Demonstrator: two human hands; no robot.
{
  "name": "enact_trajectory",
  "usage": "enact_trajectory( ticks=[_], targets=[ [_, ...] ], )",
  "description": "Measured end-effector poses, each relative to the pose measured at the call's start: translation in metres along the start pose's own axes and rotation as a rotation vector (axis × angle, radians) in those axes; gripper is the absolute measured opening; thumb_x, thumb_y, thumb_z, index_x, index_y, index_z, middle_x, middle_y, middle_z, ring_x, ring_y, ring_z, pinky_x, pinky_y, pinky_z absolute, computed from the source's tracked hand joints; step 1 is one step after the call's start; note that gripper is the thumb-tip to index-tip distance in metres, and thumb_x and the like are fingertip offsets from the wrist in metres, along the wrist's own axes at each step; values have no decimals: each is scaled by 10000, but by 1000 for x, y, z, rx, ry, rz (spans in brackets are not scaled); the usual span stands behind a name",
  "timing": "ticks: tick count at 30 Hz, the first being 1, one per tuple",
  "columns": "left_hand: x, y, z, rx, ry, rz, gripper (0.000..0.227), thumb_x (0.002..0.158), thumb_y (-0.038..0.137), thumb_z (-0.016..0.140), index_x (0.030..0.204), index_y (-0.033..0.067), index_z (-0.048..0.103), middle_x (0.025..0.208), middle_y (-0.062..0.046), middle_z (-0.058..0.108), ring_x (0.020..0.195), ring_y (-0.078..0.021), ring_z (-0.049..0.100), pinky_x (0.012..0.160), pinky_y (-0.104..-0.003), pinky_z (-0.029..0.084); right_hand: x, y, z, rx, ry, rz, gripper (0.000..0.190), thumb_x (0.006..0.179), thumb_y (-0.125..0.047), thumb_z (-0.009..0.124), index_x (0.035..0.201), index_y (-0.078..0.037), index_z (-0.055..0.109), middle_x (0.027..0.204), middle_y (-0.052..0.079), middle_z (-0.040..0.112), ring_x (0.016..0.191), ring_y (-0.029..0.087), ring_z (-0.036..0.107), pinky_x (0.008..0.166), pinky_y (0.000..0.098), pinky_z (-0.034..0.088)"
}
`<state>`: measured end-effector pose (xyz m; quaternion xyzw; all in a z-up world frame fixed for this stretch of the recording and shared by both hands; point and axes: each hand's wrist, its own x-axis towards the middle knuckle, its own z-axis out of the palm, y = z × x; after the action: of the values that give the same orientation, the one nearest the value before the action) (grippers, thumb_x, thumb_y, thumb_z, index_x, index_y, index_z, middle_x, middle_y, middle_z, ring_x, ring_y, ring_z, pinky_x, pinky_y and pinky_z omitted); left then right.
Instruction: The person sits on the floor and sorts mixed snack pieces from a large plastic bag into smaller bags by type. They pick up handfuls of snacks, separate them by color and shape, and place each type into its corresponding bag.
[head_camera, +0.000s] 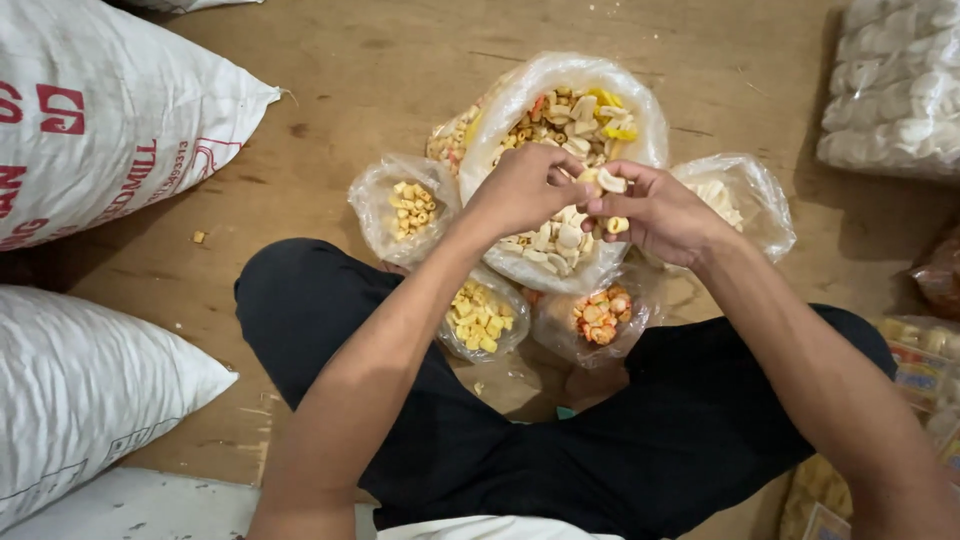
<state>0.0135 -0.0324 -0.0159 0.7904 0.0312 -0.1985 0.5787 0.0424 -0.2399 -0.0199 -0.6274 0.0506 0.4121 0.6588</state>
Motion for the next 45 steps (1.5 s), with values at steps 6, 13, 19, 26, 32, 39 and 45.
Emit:
enact_trajectory(
  ticks=[6, 13, 19, 26, 32, 39, 45],
  targets=[
    [-9, 4, -8, 65, 103, -17, 420, 839, 342, 701, 1220, 164, 713, 857, -20, 808, 871, -235, 789, 770, -391, 622, -4, -15, 10, 70, 18, 33, 362, 878, -13, 712, 1227, -69, 636, 960, 132, 712, 781, 233, 761, 585, 256, 643],
    [-10, 5, 6, 242, 121, 83, 482, 924, 325, 713, 1333, 84, 632, 1160, -184, 734, 1163, -420, 674, 948, -541, 549, 2, -5, 1, 183, 68, 53, 308, 905, -28, 693, 1204, -77, 635, 935, 112, 726, 754, 218, 766, 579, 225, 647],
    [-5, 4, 10, 226, 109, 154, 286, 943, 272, 688, 1197, 142, 717, 1099, -152, 731, 1151, -379, 679, 942, -521, 557, 4, -2, -11, 187, -11, 47, 350, 940, -48, 625, 1286, -64, 578, 1006, 118, 694, 814, 201, 739, 524, 157, 575],
    [-15, 21, 4, 33, 77, 72, 284, 910, 316, 690, 1142, 158, 736, 993, -102, 786, 973, -308, 760, 831, -417, 598, -1, -16, -1, 234, -63, 49, 376, 930, -13, 567, 1305, -34, 566, 1028, 159, 664, 814, 227, 727, 509, 147, 542],
    [-5, 5, 17, -842, -25, -358, 707, 945, 504, 585, 1448, 24, 459, 1197, -207, 639, 966, -327, 729, 798, -465, 644, 8, -11, -14, 227, -82, 12, 417, 922, -20, 557, 1339, -34, 541, 1047, 166, 679, 857, 233, 731, 534, 126, 537],
    [-5, -10, 26, -916, -211, -425, 587, 1001, 343, 583, 1427, -17, 399, 1119, -192, 641, 1022, -350, 735, 943, -483, 602, 4, -12, 1, 142, 6, -50, 405, 933, -24, 592, 1333, -74, 549, 1052, 128, 736, 841, 189, 732, 597, 188, 579],
    [-11, -11, 35, -822, -106, -403, 619, 952, 215, 631, 1458, -32, 372, 937, -139, 721, 726, -203, 725, 722, -449, 674, 2, -7, 12, 147, 16, -68, 378, 943, -8, 595, 1311, -91, 562, 1054, 118, 744, 844, 179, 741, 621, 221, 613]
  ],
)
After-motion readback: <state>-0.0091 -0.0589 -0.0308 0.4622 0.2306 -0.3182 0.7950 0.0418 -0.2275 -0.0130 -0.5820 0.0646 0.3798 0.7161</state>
